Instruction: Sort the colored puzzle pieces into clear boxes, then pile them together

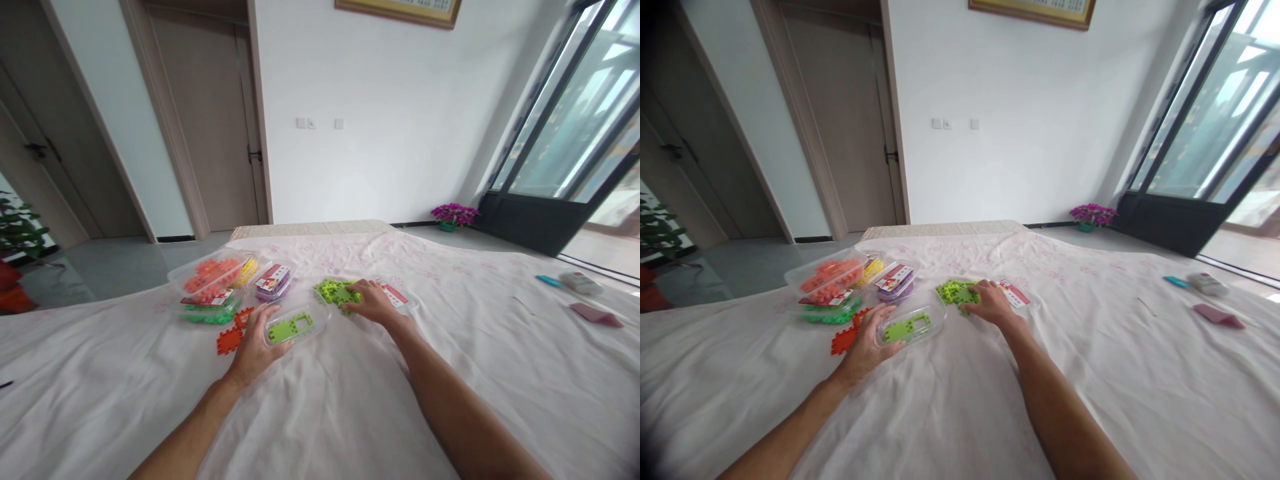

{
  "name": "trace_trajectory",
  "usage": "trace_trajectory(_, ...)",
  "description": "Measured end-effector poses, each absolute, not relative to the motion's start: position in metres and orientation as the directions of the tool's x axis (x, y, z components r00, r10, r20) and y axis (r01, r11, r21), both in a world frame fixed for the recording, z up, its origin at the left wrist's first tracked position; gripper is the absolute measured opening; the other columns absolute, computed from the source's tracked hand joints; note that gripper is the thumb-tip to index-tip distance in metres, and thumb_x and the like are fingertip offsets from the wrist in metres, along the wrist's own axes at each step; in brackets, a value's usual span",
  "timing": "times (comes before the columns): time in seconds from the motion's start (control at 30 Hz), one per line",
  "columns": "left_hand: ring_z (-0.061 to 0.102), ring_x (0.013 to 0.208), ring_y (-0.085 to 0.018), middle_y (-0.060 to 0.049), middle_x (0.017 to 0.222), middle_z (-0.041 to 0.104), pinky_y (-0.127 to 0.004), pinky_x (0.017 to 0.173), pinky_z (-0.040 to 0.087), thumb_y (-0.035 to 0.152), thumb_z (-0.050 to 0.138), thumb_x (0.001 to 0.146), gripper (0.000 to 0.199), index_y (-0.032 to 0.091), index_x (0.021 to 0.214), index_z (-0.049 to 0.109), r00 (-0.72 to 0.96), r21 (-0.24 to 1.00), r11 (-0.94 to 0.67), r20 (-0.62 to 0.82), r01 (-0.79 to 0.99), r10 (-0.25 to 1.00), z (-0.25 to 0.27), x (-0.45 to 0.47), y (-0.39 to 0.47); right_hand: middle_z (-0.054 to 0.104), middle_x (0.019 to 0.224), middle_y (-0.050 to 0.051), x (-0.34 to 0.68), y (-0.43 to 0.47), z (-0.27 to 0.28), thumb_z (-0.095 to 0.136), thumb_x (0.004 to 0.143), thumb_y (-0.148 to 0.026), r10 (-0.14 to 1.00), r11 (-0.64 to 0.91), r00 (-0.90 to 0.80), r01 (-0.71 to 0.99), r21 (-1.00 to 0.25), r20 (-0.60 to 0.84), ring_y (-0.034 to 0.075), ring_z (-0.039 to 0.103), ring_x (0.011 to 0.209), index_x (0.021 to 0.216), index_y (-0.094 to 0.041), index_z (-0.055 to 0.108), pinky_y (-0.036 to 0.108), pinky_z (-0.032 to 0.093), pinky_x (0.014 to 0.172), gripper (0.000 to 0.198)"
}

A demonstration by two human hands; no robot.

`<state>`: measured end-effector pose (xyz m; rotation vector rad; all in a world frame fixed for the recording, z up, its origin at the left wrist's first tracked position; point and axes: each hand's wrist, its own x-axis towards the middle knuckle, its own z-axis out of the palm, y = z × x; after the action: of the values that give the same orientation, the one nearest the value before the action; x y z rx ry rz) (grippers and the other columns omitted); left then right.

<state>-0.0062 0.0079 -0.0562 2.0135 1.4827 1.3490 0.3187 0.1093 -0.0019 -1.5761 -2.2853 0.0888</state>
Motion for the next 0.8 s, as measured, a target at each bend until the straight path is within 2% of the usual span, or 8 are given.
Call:
trace_trajectory(0.23,0.041,0.133,-0.031,-0.011,0.139,0.039,-0.053,0.113,0.034,0.035,0.076,0.07,0.071,0.024,0.133,0.044,0.041,0.699,-0.428,0.498,0.572,0.867,-0.06,-0.008,0.01,0.067,0.114,0.009,0.314,0.116,-0.009,0.071,0.075,-0.041,0.918,0.353,-0.272,0.892,-0.282,0.289,0.025,0.06,0.106,0.119,-0.022,0.068,0.033,0.041,0.095,0.048)
trace_trajectory(0.4,0.04,0.134,-0.031,-0.011,0.139,0.04,-0.051,0.113,0.034,0.033,0.076,0.07,0.072,0.024,0.133,0.043,0.043,0.712,-0.425,0.487,0.559,0.872,-0.056,-0.007,0.008,0.07,0.11,0.008,0.306,0.12,-0.003,0.073,0.074,-0.037,0.892,0.391,-0.203,0.794,-0.465,0.404,0.024,0.063,0.099,0.118,-0.022,0.068,0.035,0.047,0.089,0.046)
trace_trajectory(0.5,0.039,0.134,-0.031,-0.011,0.14,0.038,-0.051,0.113,0.033,0.032,0.076,0.069,0.074,0.024,0.134,0.042,0.051,0.725,-0.415,0.467,0.55,0.883,-0.053,-0.006,0.008,0.07,0.109,0.006,0.289,0.114,0.008,0.075,0.072,-0.033,0.839,0.527,-0.298,0.654,-0.543,0.456,0.022,0.064,0.097,0.115,-0.022,0.068,0.035,0.048,0.087,0.044)
trace_trajectory(0.6,0.036,0.136,-0.031,-0.012,0.141,0.037,-0.052,0.114,0.032,0.032,0.076,0.07,0.075,0.024,0.136,0.041,0.061,0.737,-0.407,0.448,0.539,0.892,-0.052,-0.005,0.007,0.071,0.108,0.004,0.269,0.102,0.018,0.078,0.07,-0.031,0.774,0.632,-0.437,0.571,-0.523,0.458,0.021,0.063,0.097,0.11,-0.024,0.07,0.036,0.046,0.089,0.042)
trace_trajectory(0.8,0.035,0.138,-0.033,-0.012,0.144,0.035,-0.053,0.114,0.032,0.032,0.078,0.068,0.077,0.025,0.136,0.043,0.096,0.763,-0.411,0.423,0.499,0.901,-0.047,-0.002,0.005,0.072,0.104,0.003,0.247,0.087,0.025,0.083,0.064,-0.03,0.714,0.7,-0.614,0.606,-0.379,0.336,0.023,0.06,0.101,0.105,-0.025,0.073,0.036,0.041,0.092,0.043)
